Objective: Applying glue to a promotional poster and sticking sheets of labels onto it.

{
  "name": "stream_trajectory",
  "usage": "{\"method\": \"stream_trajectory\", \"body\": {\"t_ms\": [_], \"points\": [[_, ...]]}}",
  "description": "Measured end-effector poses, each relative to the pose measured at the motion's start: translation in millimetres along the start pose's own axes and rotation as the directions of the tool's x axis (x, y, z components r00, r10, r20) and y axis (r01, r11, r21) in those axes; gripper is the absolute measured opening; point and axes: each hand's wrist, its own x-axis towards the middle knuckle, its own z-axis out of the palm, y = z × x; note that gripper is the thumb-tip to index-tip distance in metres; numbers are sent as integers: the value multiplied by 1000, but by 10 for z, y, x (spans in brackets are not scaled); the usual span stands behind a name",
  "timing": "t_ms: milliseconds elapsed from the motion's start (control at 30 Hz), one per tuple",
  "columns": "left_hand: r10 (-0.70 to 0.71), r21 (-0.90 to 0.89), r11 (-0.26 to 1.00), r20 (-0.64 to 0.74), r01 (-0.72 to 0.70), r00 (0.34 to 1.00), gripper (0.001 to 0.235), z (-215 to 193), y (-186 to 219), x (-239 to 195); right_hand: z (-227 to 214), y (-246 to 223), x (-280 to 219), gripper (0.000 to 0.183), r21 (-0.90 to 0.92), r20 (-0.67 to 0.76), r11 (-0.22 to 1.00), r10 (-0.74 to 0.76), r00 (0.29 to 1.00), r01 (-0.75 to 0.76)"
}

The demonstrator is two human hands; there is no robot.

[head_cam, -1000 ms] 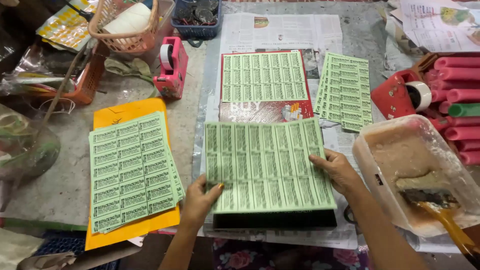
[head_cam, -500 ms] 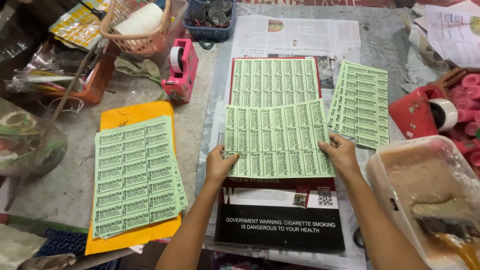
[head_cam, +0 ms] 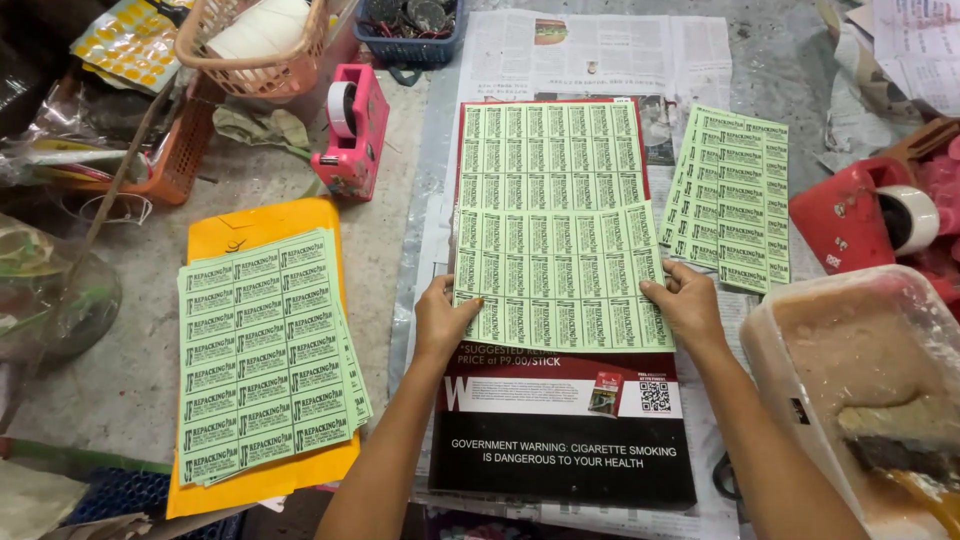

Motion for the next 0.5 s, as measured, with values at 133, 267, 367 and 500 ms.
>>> {"method": "stream_trajectory", "body": {"t_ms": [133,267,367,500], "points": [[18,37,999,9,-18,1000,63,-33,-90,36,-7,70,-14,60,-117,-11,993,-9,1000,8],[95,205,975,-19,-89,995,66,-131,102,-152,36,-496,-270,61,-465,-26,880,-120,992,95],[282,483,849,-74,-213,956,64,-95,-53,-18,36,-613,-336,57,-754,0,621,-323,947,212],[536,703,610,-25,-367,844,53,75,-86,447,269,-579,-223,40,-798,148,439,-521,841,412]]}}
